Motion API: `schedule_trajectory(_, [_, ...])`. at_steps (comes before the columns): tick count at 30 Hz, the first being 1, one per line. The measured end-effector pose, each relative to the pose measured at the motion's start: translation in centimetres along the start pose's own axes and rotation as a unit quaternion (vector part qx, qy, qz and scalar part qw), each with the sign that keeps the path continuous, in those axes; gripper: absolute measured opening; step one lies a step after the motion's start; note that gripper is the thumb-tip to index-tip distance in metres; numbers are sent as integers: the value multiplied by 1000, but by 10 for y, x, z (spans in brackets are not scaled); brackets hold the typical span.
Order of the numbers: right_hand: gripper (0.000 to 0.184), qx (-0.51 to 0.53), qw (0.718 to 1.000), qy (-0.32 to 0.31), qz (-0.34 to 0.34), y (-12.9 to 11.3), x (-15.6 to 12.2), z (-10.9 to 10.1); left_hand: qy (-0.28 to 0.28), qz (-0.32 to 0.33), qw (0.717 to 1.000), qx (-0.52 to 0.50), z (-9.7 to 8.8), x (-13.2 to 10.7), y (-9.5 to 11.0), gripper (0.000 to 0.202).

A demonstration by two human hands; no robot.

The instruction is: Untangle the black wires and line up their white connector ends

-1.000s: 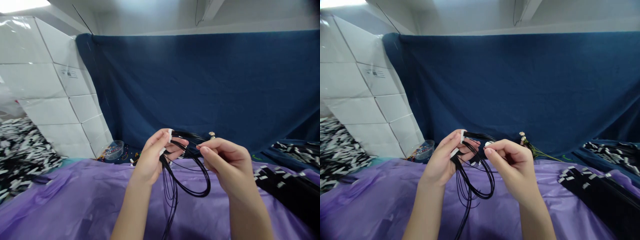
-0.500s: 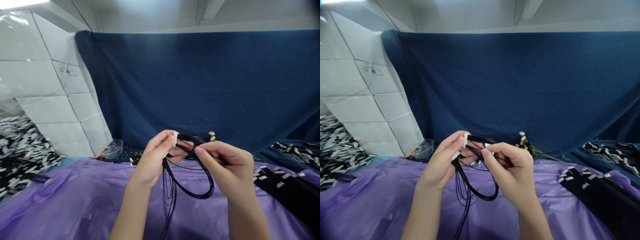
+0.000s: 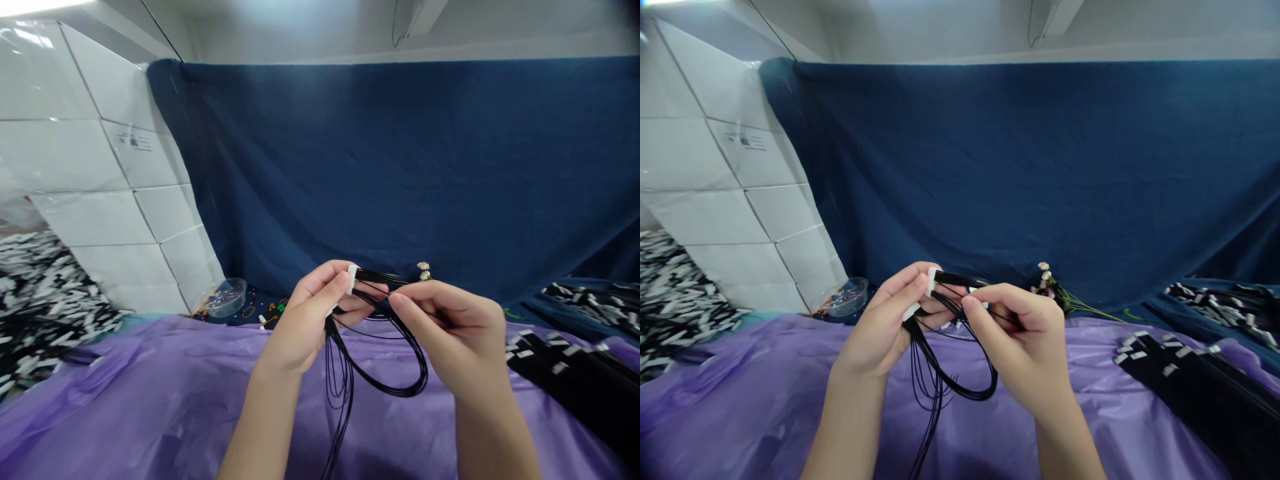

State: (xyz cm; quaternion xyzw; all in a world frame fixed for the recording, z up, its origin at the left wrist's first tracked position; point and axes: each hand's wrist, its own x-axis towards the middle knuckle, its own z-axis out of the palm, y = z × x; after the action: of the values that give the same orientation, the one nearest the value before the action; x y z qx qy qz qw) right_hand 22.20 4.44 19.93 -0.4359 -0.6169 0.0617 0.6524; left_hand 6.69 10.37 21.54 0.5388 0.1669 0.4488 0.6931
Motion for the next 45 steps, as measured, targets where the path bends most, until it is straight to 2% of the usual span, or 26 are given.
schedule_trajectory(12, [7,-132,983,7,-127,3,6,0,8,-2,1000,4,0,1,0,14])
schedule_trajectory(18, [16,-139,969,49,-200,6,5,6,20,-19,1000,13,0,1,1,15])
schedule_trajectory(22, [24,-130,962,40,-237,7,3,8,0,-27,999,25,0,0,2,16])
schedule_trajectory(27, [24,-124,961,26,-247,8,3,7,-10,-16,1000,24,-1,-1,3,15])
schedule_trajectory(45, [19,-122,962,9,-244,5,1,4,-25,-55,998,-22,0,0,3,16])
